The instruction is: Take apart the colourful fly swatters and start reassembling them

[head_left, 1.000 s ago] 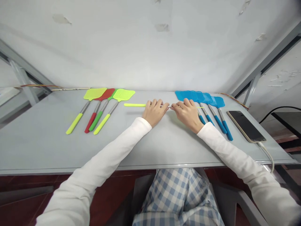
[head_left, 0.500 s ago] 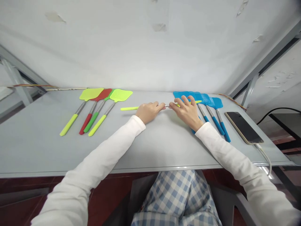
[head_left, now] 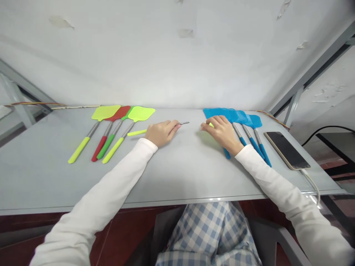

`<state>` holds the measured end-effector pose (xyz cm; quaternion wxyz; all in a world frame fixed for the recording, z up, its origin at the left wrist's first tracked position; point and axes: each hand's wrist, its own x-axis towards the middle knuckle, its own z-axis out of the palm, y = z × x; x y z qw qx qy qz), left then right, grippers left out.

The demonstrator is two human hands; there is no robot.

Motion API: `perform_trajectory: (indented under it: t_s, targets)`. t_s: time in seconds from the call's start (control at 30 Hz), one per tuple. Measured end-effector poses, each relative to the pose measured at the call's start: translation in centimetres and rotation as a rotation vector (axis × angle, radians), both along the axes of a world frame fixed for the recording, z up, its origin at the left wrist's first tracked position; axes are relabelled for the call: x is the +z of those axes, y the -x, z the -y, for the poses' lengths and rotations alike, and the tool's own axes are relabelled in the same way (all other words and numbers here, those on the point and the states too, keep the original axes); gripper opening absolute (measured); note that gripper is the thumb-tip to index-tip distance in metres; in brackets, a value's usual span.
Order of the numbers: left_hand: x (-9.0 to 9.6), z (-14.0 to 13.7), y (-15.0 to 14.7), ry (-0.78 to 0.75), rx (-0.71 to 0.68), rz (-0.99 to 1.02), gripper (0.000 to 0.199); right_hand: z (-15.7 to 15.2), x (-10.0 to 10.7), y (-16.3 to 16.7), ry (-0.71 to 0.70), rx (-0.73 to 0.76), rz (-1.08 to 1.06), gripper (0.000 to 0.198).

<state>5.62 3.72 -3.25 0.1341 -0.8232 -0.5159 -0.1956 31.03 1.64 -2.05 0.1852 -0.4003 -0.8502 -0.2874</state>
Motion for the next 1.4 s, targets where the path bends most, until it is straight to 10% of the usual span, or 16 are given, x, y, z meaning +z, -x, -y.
perform_trajectory:
  t_s: [0.8, 1.4]
  targets:
    - [-1.0, 0.4, -1.0, 0.127, -0.154, -0.057, 0.045, 0.5, -0.1, -1.9, 0.669, -0.027, -0.083, 0.054]
    - [-1.3, 0.3, -1.0, 0.085, -0.095, -0.033, 0.049, 1.2, -0.2, -0.5, 0.176, -0.143, 0.155, 0.033]
